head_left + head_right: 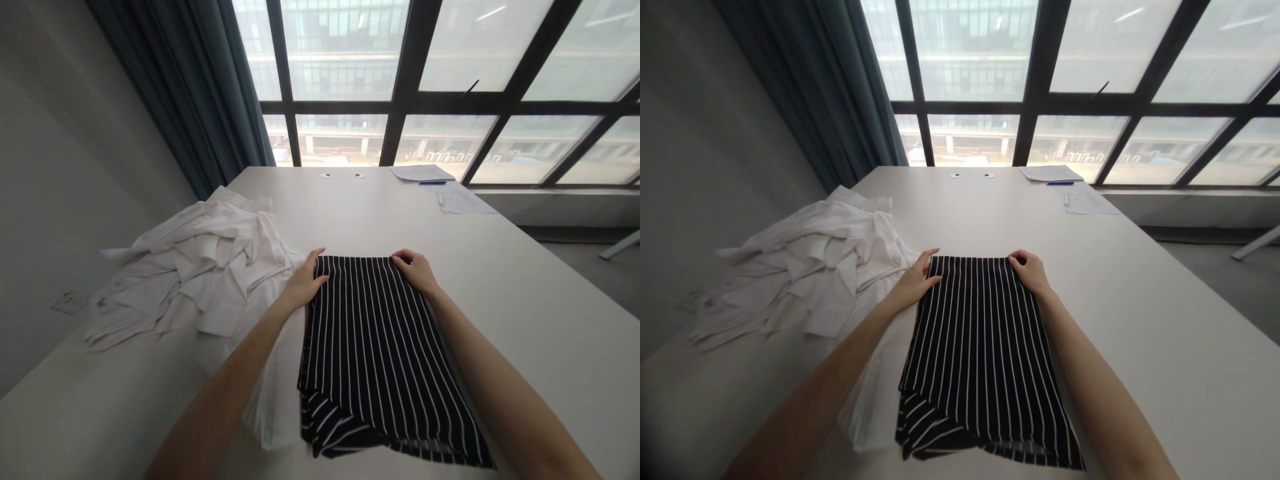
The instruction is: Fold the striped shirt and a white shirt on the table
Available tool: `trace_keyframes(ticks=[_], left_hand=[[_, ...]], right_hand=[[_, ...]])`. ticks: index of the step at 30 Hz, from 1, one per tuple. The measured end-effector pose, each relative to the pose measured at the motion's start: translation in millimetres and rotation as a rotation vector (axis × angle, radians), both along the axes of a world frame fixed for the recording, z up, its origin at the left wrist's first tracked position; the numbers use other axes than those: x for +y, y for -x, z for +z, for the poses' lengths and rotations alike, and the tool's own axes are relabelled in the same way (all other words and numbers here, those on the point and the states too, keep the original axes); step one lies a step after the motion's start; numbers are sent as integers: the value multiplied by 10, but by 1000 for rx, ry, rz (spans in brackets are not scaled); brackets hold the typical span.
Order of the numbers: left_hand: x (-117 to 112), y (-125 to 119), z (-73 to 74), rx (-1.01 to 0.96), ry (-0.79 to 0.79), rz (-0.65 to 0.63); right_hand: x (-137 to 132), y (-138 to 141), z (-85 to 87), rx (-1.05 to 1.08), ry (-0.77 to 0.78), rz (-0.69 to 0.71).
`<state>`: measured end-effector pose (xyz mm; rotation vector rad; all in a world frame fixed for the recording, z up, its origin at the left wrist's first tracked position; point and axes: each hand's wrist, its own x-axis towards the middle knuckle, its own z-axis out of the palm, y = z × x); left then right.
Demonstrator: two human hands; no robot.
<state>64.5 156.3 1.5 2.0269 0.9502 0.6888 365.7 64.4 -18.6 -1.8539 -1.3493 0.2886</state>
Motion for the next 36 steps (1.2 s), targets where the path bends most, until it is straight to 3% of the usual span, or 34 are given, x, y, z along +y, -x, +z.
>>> trace_keyframes(ticks=[9, 13, 15, 17, 19, 21, 27, 32, 36], left_hand=[[71, -7, -136, 109, -101, 193], [-15, -28, -7, 141, -305, 240], [-127, -82, 104, 166, -445, 174], [-272, -160, 184, 183, -507, 15], [-414, -234, 195, 249, -525, -154], [-513, -278, 137, 385, -533, -244], [-458, -232, -107, 678, -468, -177], [-391, -211, -136, 721, -481, -155], [-421, -220, -137, 724, -510, -139]], right_hand=[[4, -3, -17, -14, -3, 1], [8, 12, -20, -53, 17, 3], [11, 18, -20, -78, 30, 5], [13, 22, -23, -107, 43, 6], [14, 28, -29, -141, 55, 9], [13, 37, -36, -184, 65, 11], [-29, 84, 46, -381, 90, 11], [-85, 256, 188, -580, 122, 57], [-137, 531, 107, -676, 181, 151]])
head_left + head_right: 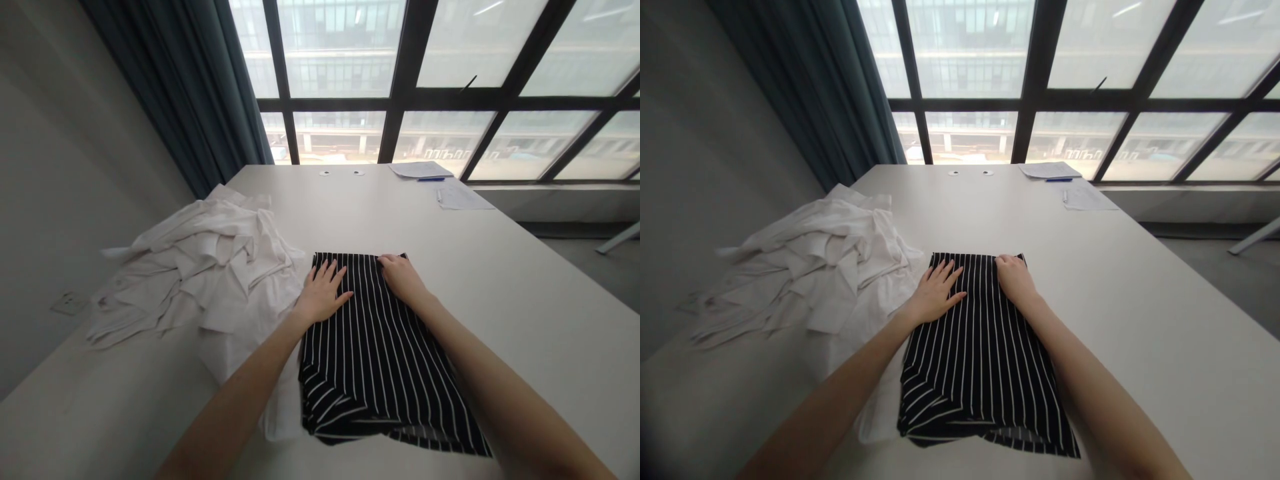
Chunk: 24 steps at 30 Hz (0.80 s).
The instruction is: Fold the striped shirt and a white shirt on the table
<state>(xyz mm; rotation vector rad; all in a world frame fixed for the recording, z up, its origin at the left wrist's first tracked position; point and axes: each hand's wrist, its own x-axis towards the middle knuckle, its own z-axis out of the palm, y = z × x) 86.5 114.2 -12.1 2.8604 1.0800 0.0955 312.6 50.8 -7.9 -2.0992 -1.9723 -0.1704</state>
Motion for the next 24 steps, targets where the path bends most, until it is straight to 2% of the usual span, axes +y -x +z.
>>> trace_keyframes(ticks=[5, 10, 14, 17, 19, 22, 24], left_hand=[[-13, -4, -12, 8, -20, 5], [4, 32, 12, 46, 3, 8], [32, 36, 95, 108, 47, 24], [47, -52, 169, 126, -4, 75], [50, -154, 186, 71, -85, 53], [52, -307, 133, 15, -114, -35], [54, -368, 64, 23, -88, -36]], right_hand=[[-92, 176, -135, -83, 45, 19], [-90, 93, -116, -141, 156, 29], [-53, 61, -101, -120, 203, 40], [-15, 62, -100, -111, 210, 58], [17, 62, -99, -111, 202, 75], [52, 65, -91, -110, 187, 89], [50, 76, -79, -110, 163, 88]])
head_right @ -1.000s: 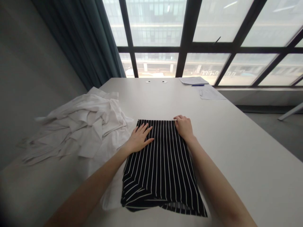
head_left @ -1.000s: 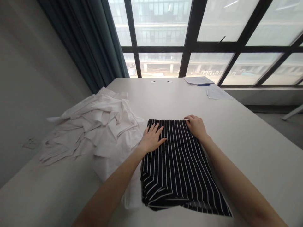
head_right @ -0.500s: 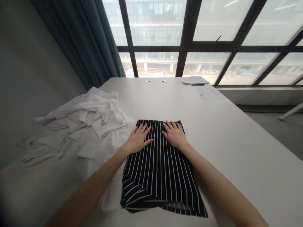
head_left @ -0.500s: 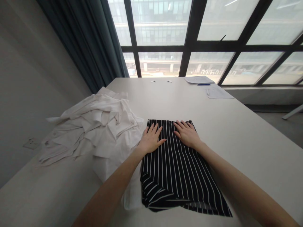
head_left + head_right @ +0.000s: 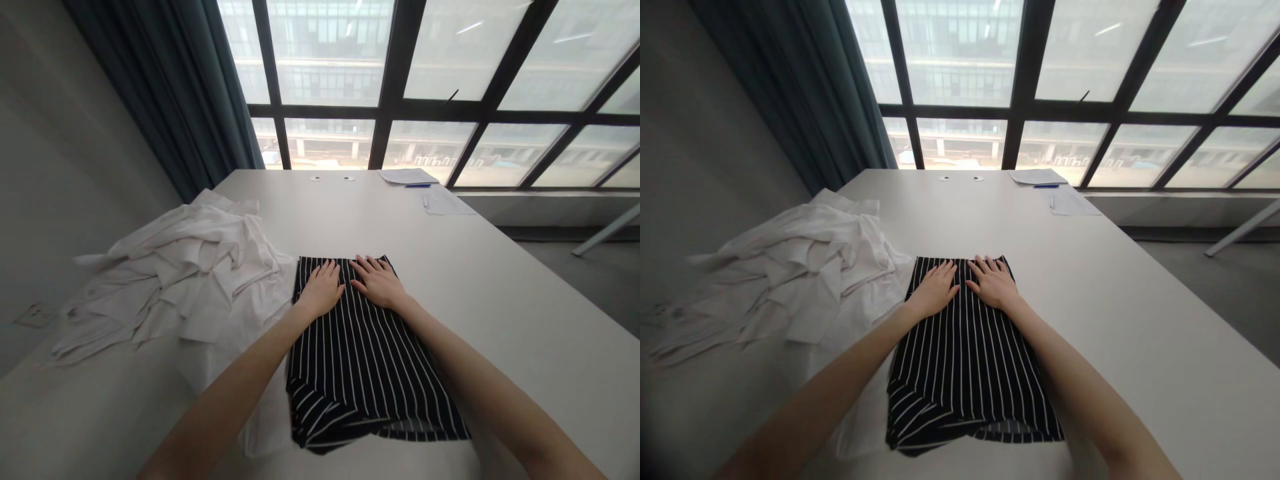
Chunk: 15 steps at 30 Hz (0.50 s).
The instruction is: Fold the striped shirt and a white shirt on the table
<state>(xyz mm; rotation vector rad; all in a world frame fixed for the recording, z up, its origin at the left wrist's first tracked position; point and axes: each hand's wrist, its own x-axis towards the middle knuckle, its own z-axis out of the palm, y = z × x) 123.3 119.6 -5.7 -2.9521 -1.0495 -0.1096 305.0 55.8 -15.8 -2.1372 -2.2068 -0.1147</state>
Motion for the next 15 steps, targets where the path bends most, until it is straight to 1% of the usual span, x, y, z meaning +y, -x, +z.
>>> trace_keyframes(ticks=[3, 5, 6, 9, 15], left_hand=[[-1, -21, -82, 5, -16, 37], [-4, -10, -103, 9, -33, 48], [-6, -3, -106, 13, -35, 52], [-8, 20, -105, 15, -40, 67], [30, 121, -105, 11, -7, 108]], right_hand=[[-40, 25, 27, 23, -116, 14], [-70, 37, 44, 45, -181, 39], [-82, 39, 49, 52, -188, 51], [-95, 35, 47, 50, -159, 71], [-87, 1, 19, 34, -100, 57]])
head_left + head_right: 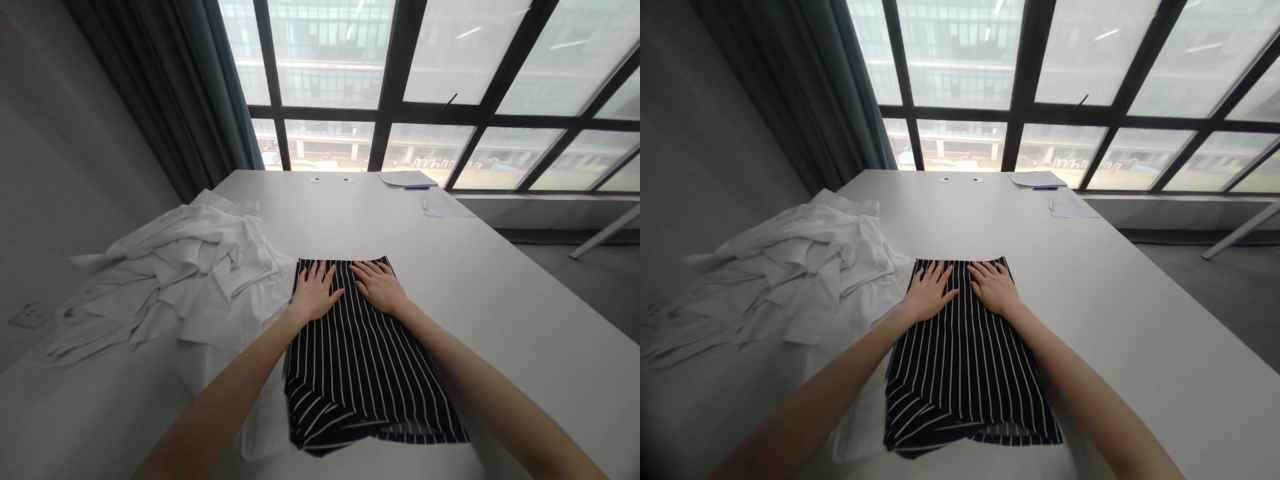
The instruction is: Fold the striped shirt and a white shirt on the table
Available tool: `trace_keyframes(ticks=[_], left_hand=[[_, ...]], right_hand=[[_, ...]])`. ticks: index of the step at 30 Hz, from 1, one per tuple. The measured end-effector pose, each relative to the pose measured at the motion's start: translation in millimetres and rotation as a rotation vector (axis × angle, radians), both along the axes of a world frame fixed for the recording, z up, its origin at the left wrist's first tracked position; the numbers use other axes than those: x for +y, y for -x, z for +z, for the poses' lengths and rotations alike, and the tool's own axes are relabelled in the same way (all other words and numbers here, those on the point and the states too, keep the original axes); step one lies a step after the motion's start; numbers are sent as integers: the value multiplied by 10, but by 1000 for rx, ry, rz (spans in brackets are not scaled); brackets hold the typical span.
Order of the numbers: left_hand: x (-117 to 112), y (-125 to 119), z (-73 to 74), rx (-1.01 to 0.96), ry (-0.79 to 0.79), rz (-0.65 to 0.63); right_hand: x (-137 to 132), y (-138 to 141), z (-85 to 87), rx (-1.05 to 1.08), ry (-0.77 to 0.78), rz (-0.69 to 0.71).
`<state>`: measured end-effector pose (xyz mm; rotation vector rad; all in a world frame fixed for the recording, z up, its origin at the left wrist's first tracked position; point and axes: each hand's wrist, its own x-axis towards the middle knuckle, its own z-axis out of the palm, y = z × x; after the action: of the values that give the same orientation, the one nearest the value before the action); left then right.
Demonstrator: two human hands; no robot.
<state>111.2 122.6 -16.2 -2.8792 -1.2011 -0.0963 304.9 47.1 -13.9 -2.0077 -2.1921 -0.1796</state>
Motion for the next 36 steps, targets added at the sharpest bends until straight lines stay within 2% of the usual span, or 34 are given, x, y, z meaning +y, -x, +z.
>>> trace_keyframes(ticks=[10, 15, 17, 19, 21, 23, 28, 36], left_hand=[[57, 265, 14, -3, 61, 62], [18, 317, 0, -60, -54, 55], [-3, 320, 28, -80, -116, 11], [-23, 317, 66, -83, -151, -124], [-37, 315, 93, -65, -122, -279], [-42, 321, 97, -40, -52, -342], [-23, 363, 51, -18, 42, -298], [-12, 380, 54, -7, 95, -303]], right_hand=[[-127, -228, -12, 10, 127, -155], [-225, -277, 9, 18, 91, -177], [-280, -221, 38, 21, 37, -120], [-362, -124, 72, 58, 22, 19], [-472, -2, 105, 109, 49, 163], [-604, 118, 133, 143, 81, 237], [-982, 329, 220, 176, 182, 315], [-1565, 527, 454, 335, 452, 599]])
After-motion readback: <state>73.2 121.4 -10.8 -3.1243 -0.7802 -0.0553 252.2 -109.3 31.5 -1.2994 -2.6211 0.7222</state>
